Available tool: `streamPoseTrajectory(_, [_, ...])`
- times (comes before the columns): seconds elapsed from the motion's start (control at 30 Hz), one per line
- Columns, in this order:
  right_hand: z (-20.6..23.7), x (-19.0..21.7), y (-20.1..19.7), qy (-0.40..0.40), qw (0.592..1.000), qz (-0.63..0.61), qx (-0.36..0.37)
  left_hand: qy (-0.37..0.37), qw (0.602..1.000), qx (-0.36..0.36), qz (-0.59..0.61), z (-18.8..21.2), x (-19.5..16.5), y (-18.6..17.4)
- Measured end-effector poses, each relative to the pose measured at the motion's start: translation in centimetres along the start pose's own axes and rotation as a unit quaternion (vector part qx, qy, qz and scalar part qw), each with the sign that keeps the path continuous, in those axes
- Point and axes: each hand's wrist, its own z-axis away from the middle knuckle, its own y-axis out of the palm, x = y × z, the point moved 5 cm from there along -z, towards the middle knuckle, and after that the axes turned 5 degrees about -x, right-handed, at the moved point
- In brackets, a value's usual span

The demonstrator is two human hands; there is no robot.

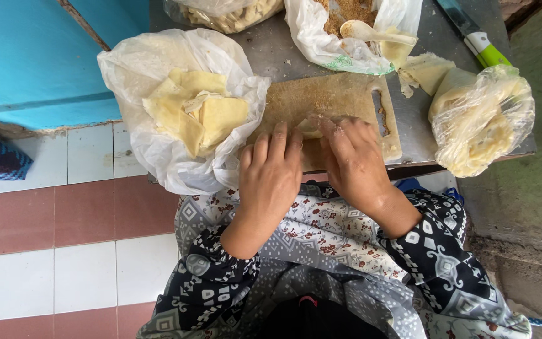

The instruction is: The person sits on the floor and folds stuffed pastries. They take a triangular dough wrapper from a plastic bag, spoon brown filling onto it from another bag, then pinch and fold the wrapper closed over the filling and set the finished parcel aside, repeating the cycle.

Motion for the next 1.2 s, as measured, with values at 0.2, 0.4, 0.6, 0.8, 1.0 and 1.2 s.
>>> streamPoseTrajectory(0.2, [0.1, -0.1, 0.9, -0.02, 0.998, -0.006, 0.051, -0.013, 1.0, 0.015, -0.005, 0.1, 0.0, 0.4])
streamPoseTrajectory(0.4, [-0.5, 0.1, 1.5, -0.046, 0.995, 0.046, 0.077, -0.023, 0.999, 0.017, -0.028, -1.1, 0.6, 2.4])
streamPoseTrajectory(0.6, [-2.8, -2.4, 2.1, -0.004, 0.988, 0.019, 0.154, -0.058, 0.996, 0.06, 0.029, -4.4, 2.4, 3.9])
streamPoseTrajectory(0.8, [-4.4, -2.9, 1.3, 0.009, 0.994, 0.012, 0.105, -0.178, 0.977, -0.111, 0.035, -5.0, 8.7, -1.4])
streamPoseTrajectory(1.0, [-5.8, -2.3, 3.1, -0.029, 0.994, 0.019, 0.106, -0.309, 0.885, -0.298, 0.178, -2.8, 15.5, -8.2])
streamPoseTrajectory(1.2, [-14.9, -3.8, 2.0, -0.105, 0.994, -0.022, -0.02, -0.387, 0.82, -0.331, 0.261, -0.2, 17.6, -8.4])
